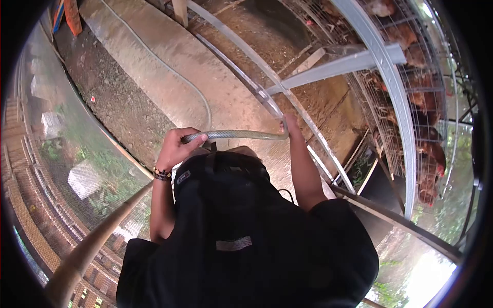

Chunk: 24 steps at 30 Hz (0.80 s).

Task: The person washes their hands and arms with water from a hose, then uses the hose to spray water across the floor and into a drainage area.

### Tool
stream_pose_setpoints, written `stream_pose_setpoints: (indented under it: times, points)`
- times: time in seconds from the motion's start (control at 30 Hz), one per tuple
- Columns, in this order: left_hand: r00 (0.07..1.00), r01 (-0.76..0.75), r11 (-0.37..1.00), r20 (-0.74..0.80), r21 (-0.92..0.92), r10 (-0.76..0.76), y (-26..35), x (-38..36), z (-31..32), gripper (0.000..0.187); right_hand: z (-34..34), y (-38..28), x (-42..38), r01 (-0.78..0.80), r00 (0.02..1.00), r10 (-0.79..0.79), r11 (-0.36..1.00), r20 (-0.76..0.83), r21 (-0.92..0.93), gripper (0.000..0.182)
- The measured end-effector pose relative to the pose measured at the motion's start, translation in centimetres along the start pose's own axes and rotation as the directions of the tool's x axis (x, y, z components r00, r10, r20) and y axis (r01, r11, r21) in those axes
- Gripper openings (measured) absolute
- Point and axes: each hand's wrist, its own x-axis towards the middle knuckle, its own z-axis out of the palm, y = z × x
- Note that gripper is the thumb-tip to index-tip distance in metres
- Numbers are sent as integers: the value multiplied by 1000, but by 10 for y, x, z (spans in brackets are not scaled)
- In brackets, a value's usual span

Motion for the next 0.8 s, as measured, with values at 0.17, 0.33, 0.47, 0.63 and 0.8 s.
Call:
stream_pose_setpoints:
  times: [0.17, 0.33, 0.47, 0.63, 0.8]
  points:
    - [996, 18, 999, -81, -38, -21, -20, 6, -23, 30, 25, -37, 36, -32, 997, 41, 992, 65, -123, 28]
    - [989, 59, 992, -127, -113, -74, -31, 24, -44, 31, 67, -102, 16, 26, 999, -36, 964, -34, -265, 27]
    - [982, 122, 988, -132, -92, -133, -21, 46, -53, 31, 78, -113, 59, -28, 999, 17, 957, -40, -287, 23]
    - [965, 215, 965, -120, -151, -234, -24, 88, -64, 29, 89, -126, 117, -72, 997, 71, 918, -18, -390, 31]
    - [930, 335, 939, -134, -81, -343, 3, 143, -76, 28, 113, -141, 121, -77, 996, 56, 933, -70, -353, 48]
